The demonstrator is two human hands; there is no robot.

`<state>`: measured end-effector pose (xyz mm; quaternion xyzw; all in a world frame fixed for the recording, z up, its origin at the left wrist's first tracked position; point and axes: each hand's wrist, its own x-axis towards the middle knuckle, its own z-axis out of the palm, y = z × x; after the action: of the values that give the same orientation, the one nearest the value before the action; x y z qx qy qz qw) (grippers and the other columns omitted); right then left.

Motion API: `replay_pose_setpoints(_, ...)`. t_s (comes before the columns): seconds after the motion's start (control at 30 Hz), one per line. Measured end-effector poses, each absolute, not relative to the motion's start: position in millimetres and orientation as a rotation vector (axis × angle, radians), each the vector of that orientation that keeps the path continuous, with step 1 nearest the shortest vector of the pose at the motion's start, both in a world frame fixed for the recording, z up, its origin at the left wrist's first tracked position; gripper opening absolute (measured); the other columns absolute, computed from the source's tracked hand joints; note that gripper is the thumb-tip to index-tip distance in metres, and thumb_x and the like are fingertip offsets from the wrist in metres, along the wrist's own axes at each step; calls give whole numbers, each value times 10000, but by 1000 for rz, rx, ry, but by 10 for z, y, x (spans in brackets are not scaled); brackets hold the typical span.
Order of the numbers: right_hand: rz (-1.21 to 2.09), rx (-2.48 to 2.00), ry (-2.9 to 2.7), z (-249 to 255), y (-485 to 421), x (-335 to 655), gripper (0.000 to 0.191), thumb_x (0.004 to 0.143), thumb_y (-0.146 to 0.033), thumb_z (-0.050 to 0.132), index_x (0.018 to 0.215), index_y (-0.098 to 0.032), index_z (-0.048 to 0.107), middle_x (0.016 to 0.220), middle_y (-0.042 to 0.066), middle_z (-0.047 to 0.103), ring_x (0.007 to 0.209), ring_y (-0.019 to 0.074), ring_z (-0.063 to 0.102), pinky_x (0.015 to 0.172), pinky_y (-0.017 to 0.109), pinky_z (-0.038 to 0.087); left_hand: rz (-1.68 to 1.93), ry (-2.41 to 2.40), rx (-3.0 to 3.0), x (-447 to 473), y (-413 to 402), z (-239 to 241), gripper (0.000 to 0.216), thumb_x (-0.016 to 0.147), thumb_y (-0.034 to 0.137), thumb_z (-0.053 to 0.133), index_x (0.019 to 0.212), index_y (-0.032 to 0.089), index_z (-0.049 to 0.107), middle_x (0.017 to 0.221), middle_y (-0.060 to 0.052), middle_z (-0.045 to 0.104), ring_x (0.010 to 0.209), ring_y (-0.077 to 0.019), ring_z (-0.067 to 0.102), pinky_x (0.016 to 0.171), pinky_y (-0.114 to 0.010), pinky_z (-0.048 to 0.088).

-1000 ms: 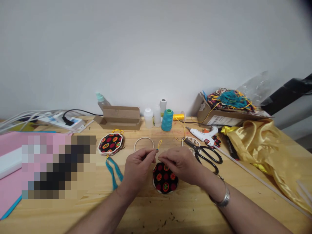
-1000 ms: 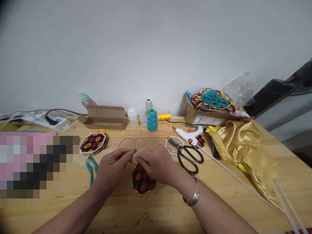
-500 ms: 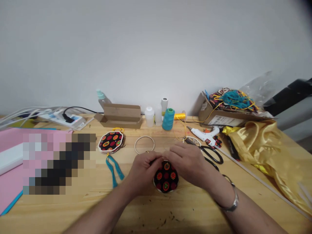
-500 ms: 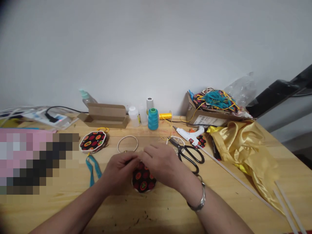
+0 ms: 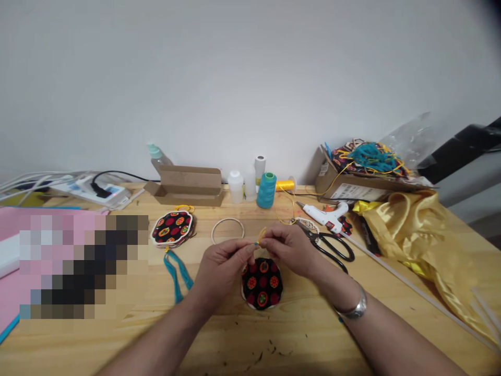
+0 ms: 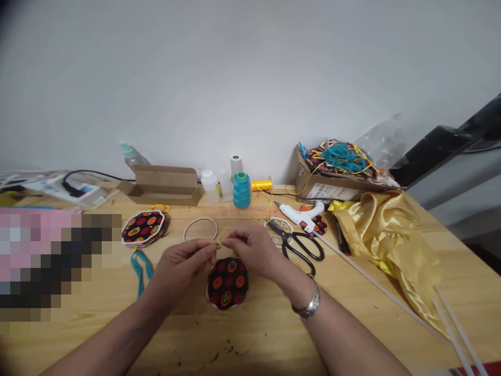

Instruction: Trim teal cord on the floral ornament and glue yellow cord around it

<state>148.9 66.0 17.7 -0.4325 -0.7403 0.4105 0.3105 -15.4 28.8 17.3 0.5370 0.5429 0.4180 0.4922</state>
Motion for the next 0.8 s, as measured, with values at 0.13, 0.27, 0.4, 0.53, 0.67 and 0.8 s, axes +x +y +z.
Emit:
replay_pose_setpoints(0.13,1048,-1143,-1978,213,561,1422,200,813,-192,521,644,-149,618,547,-42,515,537,77,447,524,188,339,1088,1422,1270,-175,303,122,208,733,320,600,587,177,639,518,36,546,461,-83,406,449,-197,315)
replay_pose_setpoints(0.27,906,-1115,-2052,239,473,1406,195,848,-188,482,740,-190,644,622,-34,592,591,91,508,583,205,358,1107,1476,1255,-175,315,98,186,727,319,607,610,183,653,537,36,564,476,-86,428,467,-198,329)
replay_pose_setpoints(0.4,798,-1139,-2135,243,430,1402,189,863,-188,463,794,-210,638,700,-18,643,645,107,554,604,218,365,1111,1479,1277,-154,318,108,163,718,298,610,624,186,681,544,28,592,553,-115,512,557,-205,396)
replay_pose_setpoints(0.53,651,-1137,-2243,235,420,1407,168,864,-185,462,797,-209,614,702,-18,642,642,103,560,591,213,356,1115,1462,1276,-146,321,106,153,715,289,608,669,184,709,556,21,623,598,-135,559,614,-220,435)
replay_pose_setpoints(0.67,575,-1078,-2307,235,417,1420,180,859,-170,463,729,-186,587,657,-19,620,605,89,543,569,202,337,1121,1482,1245,-141,324,87,146,697,291,625,707,183,723,600,8,667,623,-148,587,621,-229,451)
replay_pose_setpoints(0.8,515,-1053,-2355,232,412,1424,209,865,-175,451,684,-173,555,619,-15,591,576,87,517,554,204,319,1127,1507,1241,-135,323,85,150,690,297,633,709,180,725,616,3,685,627,-153,598,621,-234,455)
